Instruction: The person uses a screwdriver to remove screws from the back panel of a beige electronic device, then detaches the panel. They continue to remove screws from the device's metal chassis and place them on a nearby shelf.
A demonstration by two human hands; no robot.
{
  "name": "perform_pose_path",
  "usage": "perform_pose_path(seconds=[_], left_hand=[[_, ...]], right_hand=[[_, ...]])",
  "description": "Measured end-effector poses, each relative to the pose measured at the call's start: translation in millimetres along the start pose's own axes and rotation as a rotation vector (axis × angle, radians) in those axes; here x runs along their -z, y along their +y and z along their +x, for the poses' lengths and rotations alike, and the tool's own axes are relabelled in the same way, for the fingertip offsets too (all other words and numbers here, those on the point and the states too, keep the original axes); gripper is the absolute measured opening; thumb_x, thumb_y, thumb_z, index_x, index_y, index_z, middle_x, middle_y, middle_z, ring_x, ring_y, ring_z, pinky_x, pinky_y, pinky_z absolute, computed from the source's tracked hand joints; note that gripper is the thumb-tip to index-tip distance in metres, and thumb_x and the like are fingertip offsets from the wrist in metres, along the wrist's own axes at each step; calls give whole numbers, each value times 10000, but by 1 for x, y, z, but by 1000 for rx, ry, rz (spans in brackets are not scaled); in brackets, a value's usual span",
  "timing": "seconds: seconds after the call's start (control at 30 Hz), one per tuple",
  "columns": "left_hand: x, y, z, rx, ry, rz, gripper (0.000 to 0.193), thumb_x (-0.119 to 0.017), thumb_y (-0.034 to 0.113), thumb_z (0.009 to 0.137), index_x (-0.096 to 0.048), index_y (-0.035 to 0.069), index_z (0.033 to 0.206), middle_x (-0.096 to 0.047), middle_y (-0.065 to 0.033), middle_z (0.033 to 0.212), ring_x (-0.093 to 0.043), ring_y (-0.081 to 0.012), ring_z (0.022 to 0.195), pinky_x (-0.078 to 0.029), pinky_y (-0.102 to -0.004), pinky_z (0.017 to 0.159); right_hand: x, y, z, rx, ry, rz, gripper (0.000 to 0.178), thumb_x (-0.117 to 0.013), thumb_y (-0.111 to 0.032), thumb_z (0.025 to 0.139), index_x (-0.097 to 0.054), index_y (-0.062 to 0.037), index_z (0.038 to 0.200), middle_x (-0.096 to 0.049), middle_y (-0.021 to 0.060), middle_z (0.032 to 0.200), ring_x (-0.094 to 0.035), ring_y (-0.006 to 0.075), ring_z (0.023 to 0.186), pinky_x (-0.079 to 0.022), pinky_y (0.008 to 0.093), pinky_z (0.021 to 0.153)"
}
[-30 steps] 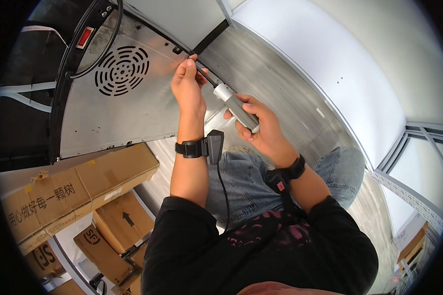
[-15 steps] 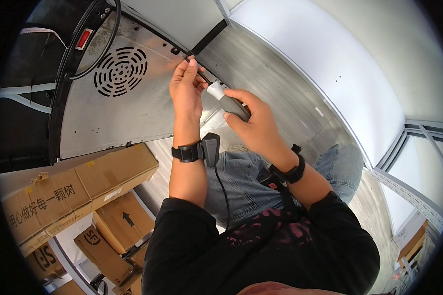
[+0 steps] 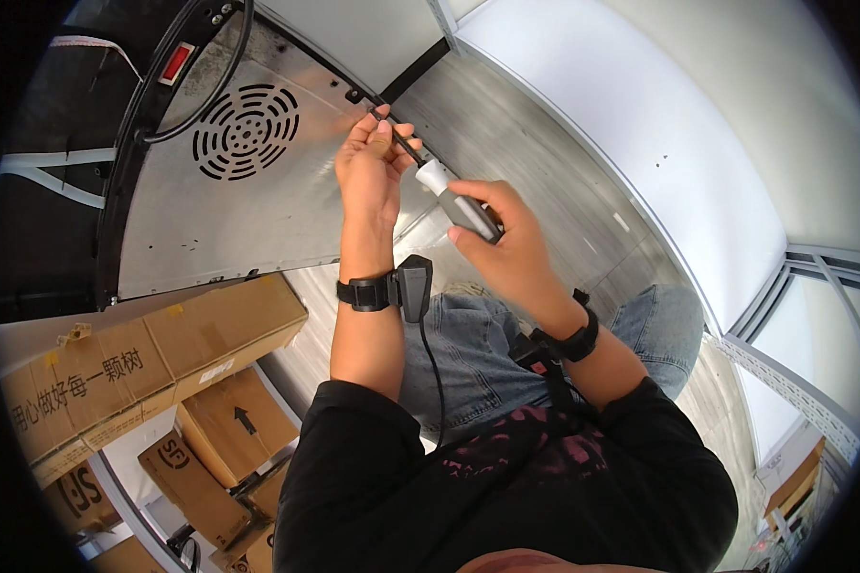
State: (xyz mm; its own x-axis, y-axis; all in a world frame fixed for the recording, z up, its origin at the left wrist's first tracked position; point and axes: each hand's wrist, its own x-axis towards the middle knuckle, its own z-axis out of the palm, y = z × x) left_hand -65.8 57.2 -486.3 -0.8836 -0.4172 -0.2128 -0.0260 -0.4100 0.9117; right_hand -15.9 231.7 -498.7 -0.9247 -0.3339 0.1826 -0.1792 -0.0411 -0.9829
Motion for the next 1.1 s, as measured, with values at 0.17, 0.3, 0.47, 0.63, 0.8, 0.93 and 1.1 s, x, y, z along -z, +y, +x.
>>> perform_pose_path(seconds=[0.17, 0.3, 0.47, 0.63, 0.8, 0.93, 1.1], left_hand=[[8, -1, 7, 5, 7, 91, 152, -593, 105, 890, -582, 23, 1019, -634, -79, 755, -609, -139, 578, -471, -213, 479], [9, -1, 7, -12, -19, 67, 156, -592, 109, 891, -584, 19, 1017, -638, -82, 765, -612, -136, 573, -473, -210, 467], [2, 2, 1, -1, 20, 34, 164, -602, 112, 883, -592, 11, 1012, -641, -88, 782, -612, -135, 576, -483, -212, 478], [2, 0, 4, -21, 42, 147, 189, -575, 118, 905, -594, -1, 1052, -639, -85, 811, -615, -143, 639, -476, -206, 517], [9, -6, 8, -64, -2, 96, 176, -597, 105, 887, -595, 2, 1030, -644, -87, 810, -615, -142, 637, -480, -215, 530], [3, -5, 6, -56, 38, 48, 161, -628, 99, 864, -592, 5, 989, -653, -90, 795, -619, -138, 606, -482, -222, 507], [-1, 1, 3, -41, 70, 189, 208, -584, 126, 898, -594, -2, 1061, -650, -83, 821, -611, -136, 649, -491, -245, 574]], right_hand=[[-5, -6, -2, -28, 54, -92, 488, -656, -84, 784, -467, -44, 1232, -553, 84, 1021, -580, 182, 829, -472, 300, 667], [11, -10, 3, -568, -93, 761, 461, -648, -87, 794, -471, -50, 1219, -562, 99, 1008, -598, 191, 795, -483, 290, 579], [12, -4, 4, -599, -145, 796, 450, -644, -79, 801, -464, -36, 1212, -565, 114, 991, -600, 181, 781, -495, 296, 507], [-8, 21, 2, -88, 1, 149, 454, -627, -57, 808, -452, -24, 1226, -562, 110, 995, -593, 167, 799, -493, 271, 499], [13, -3, 4, -623, -160, 841, 478, -618, -38, 805, -451, -57, 1253, -552, 70, 1001, -569, 142, 842, -468, 247, 501], [19, 2, 6, -712, -199, 897, 486, -623, -40, 803, -443, -55, 1255, -548, 78, 998, -564, 135, 802, -465, 238, 514], [-1, 14, 0, -425, -46, 390, 495, -638, -43, 787, -441, -47, 1242, -537, 98, 1020, -550, 120, 788, -481, 219, 519]])
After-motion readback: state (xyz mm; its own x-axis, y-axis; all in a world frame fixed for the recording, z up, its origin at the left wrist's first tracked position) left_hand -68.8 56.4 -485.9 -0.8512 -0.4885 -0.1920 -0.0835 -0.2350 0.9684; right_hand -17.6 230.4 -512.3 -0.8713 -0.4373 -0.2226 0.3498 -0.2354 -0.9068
